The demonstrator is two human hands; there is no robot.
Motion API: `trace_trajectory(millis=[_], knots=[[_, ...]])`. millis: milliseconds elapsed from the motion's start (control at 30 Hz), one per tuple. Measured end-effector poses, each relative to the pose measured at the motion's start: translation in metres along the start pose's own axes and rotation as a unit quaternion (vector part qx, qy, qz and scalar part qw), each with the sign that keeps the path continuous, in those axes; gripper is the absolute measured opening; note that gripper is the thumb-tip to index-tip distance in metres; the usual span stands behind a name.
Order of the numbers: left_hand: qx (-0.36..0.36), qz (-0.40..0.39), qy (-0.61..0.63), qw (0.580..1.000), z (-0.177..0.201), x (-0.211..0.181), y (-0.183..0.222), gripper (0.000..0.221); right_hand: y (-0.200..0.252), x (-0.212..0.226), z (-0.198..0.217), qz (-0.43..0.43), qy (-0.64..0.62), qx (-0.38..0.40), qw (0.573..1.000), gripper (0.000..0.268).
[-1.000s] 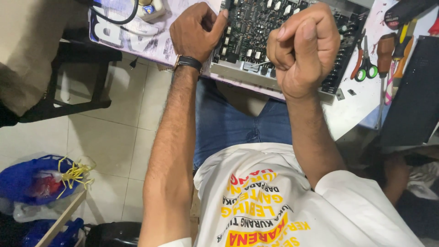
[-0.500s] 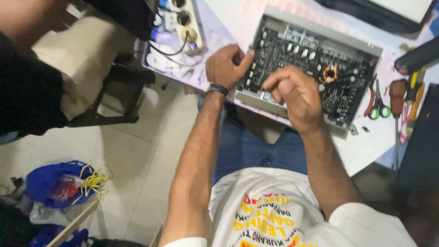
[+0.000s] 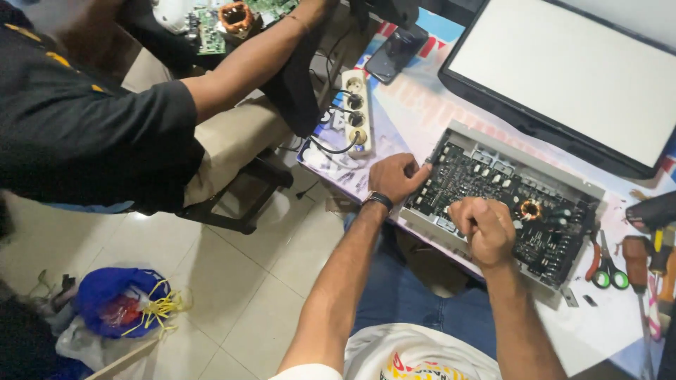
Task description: Disassembling an electronic device by removing its cover and using a screwdriver and brush to work on internal components.
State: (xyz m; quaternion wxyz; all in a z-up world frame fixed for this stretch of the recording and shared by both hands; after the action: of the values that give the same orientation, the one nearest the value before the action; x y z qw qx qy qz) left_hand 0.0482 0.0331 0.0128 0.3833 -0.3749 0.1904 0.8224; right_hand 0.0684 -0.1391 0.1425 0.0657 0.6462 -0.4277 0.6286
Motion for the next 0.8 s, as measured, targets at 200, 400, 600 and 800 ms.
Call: trace_trajectory(millis=[200, 400, 600, 800], knots=[[0.022, 0.012, 0.001, 1.0, 0.0, 0.0, 0.0, 0.048, -0.001, -0.014, -0.004, -0.053, -0.043, 0.078, 0.995, 0.06], [0.027, 0.012, -0.008, 1.0, 0.004, -0.003, 0.002, 0.05, -0.001, -0.007, -0.022, -0.107, -0.069, 0.164, 0.978, 0.059], [0.019, 0.019, 0.005, 1.0, 0.001, 0.001, 0.0, 0.049, -0.002, -0.011, -0.027, -0.161, -0.089, 0.221, 0.958, 0.06], [0.022, 0.019, -0.005, 1.0, -0.007, 0.008, -0.004, 0.051, -0.01, -0.011, 0.0, -0.124, 0.0, 0.188, 0.974, 0.054]])
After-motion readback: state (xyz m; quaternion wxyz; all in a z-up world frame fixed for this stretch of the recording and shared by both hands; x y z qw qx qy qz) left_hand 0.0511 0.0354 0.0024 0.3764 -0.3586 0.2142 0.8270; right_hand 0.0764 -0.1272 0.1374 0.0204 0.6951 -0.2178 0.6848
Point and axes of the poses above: each hand's wrist, its own y-axis away from the middle knuckle, its own z-axis out of the back of the hand, x = y × z, the point moved 6 cm from there along -y, towards the middle knuckle, and after that the axes turned 9 degrees about z, right-handed, at the moved point
